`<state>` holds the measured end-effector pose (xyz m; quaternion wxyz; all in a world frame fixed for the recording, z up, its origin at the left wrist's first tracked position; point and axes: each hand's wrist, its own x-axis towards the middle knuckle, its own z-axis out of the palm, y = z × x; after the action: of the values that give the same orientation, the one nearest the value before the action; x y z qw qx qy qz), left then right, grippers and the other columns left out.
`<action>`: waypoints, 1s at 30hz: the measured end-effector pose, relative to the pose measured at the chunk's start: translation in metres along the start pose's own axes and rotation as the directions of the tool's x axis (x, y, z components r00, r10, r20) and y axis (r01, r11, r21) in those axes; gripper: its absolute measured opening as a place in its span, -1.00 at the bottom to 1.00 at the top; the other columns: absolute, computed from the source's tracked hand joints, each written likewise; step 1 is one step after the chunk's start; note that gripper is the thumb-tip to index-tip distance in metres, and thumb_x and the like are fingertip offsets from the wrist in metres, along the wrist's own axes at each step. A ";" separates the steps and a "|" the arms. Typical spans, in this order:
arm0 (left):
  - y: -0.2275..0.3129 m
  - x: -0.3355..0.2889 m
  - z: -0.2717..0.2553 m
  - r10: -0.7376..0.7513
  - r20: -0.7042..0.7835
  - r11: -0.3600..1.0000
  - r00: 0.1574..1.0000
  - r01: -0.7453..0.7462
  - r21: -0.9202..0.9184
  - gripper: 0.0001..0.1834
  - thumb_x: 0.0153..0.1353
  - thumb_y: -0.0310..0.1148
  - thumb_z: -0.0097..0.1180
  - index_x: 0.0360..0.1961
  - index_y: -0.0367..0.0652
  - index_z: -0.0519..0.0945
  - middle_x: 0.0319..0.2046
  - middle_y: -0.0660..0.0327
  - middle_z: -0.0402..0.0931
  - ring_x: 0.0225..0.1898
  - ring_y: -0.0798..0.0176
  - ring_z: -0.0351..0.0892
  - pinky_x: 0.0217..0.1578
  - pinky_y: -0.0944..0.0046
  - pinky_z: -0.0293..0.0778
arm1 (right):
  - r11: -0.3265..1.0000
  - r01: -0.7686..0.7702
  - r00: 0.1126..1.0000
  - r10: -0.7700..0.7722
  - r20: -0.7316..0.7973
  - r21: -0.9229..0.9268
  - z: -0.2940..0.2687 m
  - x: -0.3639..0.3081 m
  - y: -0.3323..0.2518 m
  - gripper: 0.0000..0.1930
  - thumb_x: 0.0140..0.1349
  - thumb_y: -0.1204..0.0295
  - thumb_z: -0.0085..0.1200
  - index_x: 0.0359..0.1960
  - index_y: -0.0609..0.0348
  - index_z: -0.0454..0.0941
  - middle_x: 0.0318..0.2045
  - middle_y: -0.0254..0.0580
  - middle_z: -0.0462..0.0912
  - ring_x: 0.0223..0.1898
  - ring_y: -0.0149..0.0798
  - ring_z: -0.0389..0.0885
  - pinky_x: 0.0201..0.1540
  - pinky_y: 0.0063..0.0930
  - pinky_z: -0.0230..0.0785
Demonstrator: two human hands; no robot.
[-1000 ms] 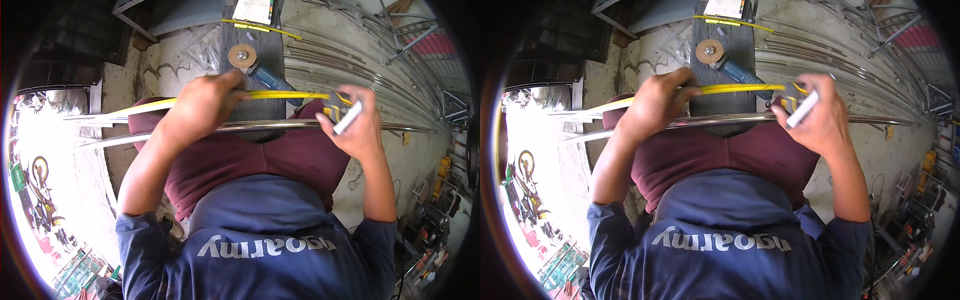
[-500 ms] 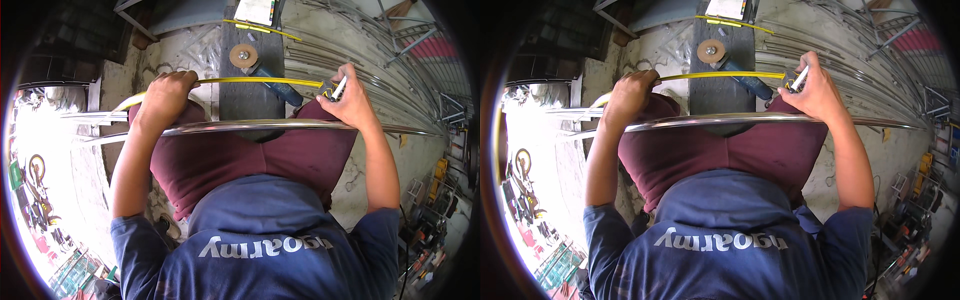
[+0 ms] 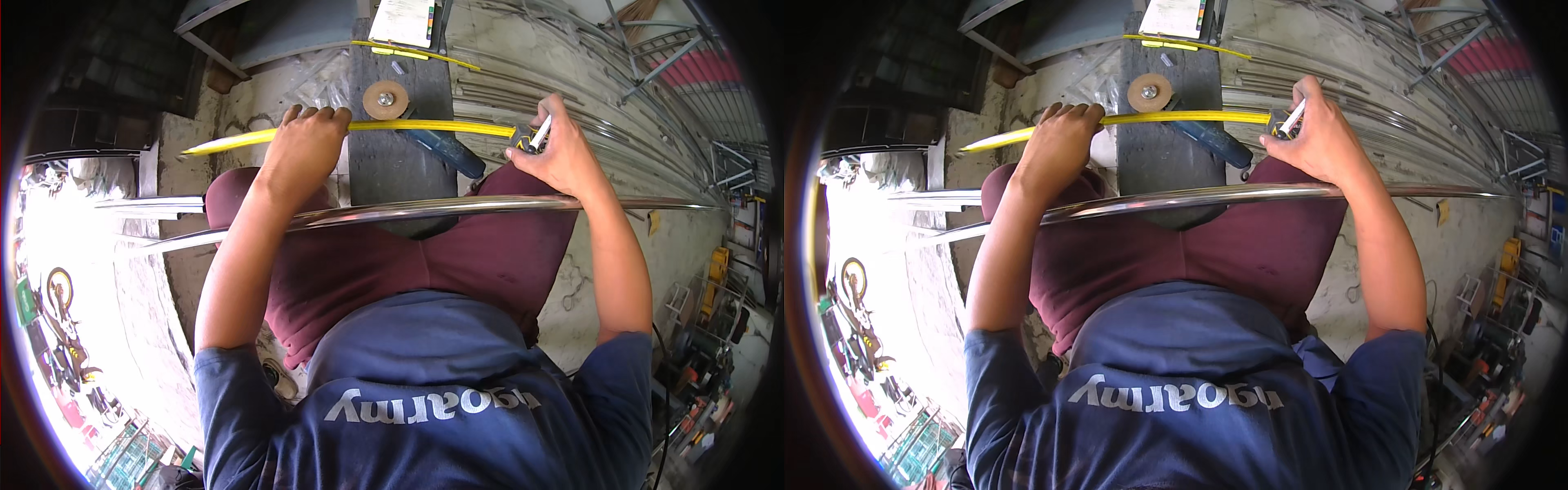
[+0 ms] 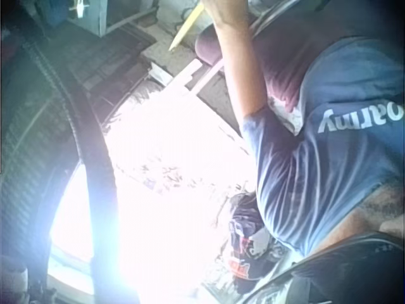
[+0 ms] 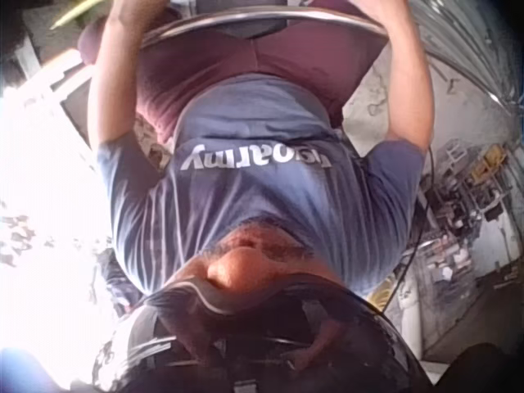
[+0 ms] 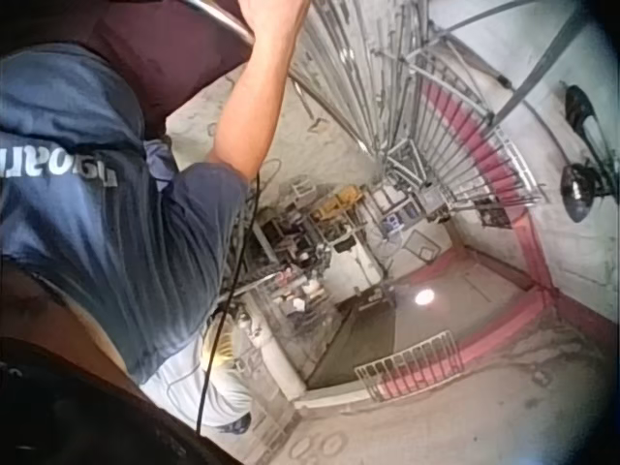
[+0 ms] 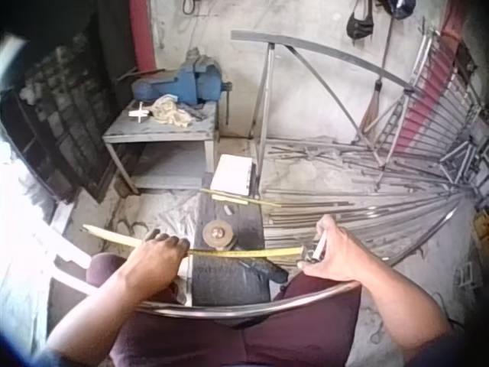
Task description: Measure a metal pipe with a tape measure and mark it for cutting.
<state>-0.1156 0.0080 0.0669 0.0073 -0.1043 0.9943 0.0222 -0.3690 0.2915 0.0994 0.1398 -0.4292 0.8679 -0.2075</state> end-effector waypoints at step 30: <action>0.073 0.288 0.152 0.077 0.427 0.997 0.901 -0.058 -0.058 -0.33 0.41 0.11 0.08 0.46 0.12 0.44 0.60 0.15 0.06 0.67 -0.01 -0.28 0.47 -0.65 -0.39 | 0.952 0.007 0.997 0.016 -0.070 0.307 0.057 -0.016 0.029 -0.28 -0.13 0.23 0.63 -0.07 0.21 0.36 -0.27 0.04 0.69 -0.26 0.18 0.75 -0.22 -0.07 0.61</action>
<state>-0.4110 0.0268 -0.0875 0.2226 -0.0627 0.9706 0.0666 -0.3551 0.3061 0.0364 0.1743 -0.3927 0.8305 -0.3546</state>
